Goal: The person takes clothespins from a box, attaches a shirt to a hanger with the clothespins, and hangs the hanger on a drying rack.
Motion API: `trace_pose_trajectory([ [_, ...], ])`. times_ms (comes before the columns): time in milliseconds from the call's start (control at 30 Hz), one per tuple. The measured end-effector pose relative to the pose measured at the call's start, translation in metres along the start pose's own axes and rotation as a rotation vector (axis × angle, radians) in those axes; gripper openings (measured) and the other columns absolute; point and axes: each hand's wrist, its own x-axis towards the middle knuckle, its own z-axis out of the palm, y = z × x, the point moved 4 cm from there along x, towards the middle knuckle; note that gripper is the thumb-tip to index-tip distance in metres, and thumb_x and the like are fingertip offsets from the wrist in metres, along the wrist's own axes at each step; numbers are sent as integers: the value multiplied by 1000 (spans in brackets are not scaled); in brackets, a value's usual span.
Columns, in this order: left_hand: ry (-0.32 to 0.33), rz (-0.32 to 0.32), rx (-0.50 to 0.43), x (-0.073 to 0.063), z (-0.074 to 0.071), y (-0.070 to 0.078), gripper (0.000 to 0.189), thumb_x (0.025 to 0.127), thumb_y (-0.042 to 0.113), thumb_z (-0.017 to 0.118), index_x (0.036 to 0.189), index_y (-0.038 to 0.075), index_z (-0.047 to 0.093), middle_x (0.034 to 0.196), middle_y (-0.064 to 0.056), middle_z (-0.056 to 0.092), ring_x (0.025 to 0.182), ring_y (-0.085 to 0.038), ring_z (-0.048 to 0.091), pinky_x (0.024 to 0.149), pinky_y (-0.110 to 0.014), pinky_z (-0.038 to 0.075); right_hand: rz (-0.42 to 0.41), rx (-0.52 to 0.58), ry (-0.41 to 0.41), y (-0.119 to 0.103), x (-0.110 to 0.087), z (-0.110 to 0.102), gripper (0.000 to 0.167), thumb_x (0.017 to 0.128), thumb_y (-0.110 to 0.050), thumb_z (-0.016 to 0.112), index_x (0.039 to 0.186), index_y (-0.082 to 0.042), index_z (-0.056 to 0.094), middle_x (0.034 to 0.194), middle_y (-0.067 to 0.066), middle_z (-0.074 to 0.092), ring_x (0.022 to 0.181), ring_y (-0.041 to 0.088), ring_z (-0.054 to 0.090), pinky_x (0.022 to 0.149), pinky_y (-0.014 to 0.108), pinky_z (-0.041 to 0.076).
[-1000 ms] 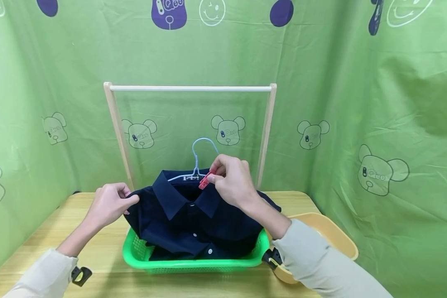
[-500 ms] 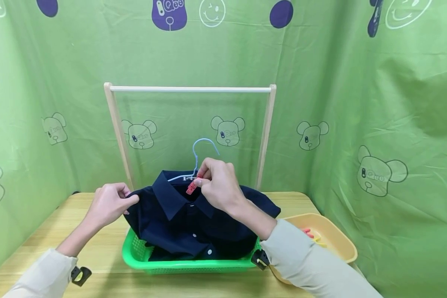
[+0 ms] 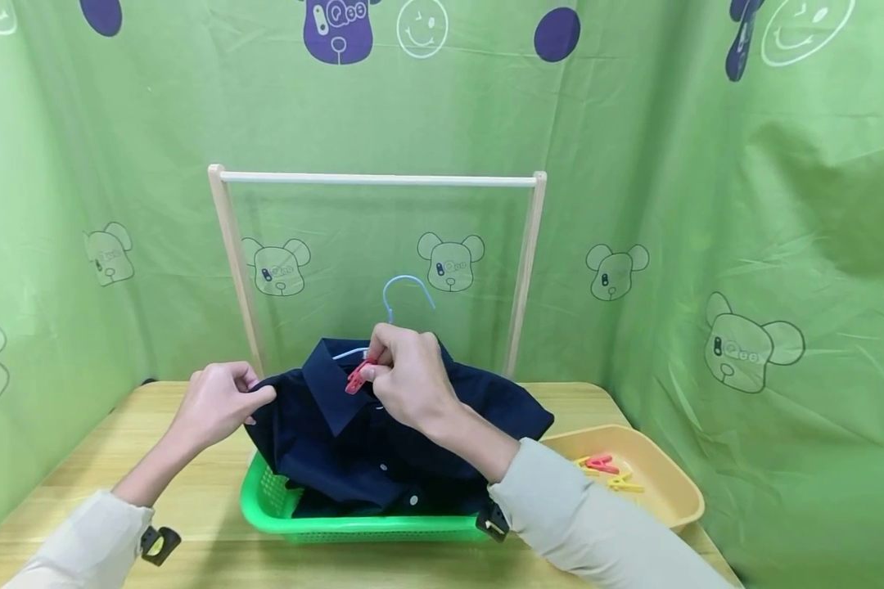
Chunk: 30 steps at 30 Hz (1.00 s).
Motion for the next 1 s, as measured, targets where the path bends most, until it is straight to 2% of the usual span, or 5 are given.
trace_pose_trajectory([
  [300, 2, -7, 2, -1, 0, 1, 14, 78, 17, 68, 70, 11, 60, 54, 3, 62, 45, -7, 63, 48, -29, 46, -54, 9, 37, -3, -2, 14, 20, 81, -1, 79, 72, -13, 67, 75, -3, 76, 70, 7, 71, 63, 24, 54],
  [667, 7, -4, 21, -1, -1, 3, 14, 78, 18, 68, 69, 11, 60, 54, 3, 62, 46, -8, 63, 48, -28, 44, -161, 51, 99, -18, 4, 26, 14, 81, -1, 79, 78, -10, 69, 80, 0, 77, 69, 9, 72, 62, 20, 52],
  [1000, 1, 5, 29, -1, 0, 3, 15, 79, 19, 69, 69, 11, 61, 54, 4, 63, 46, -9, 62, 47, -29, 44, -237, -18, 112, -20, 7, 43, 12, 84, -4, 77, 83, -10, 67, 84, 1, 77, 75, 11, 71, 67, 22, 53],
])
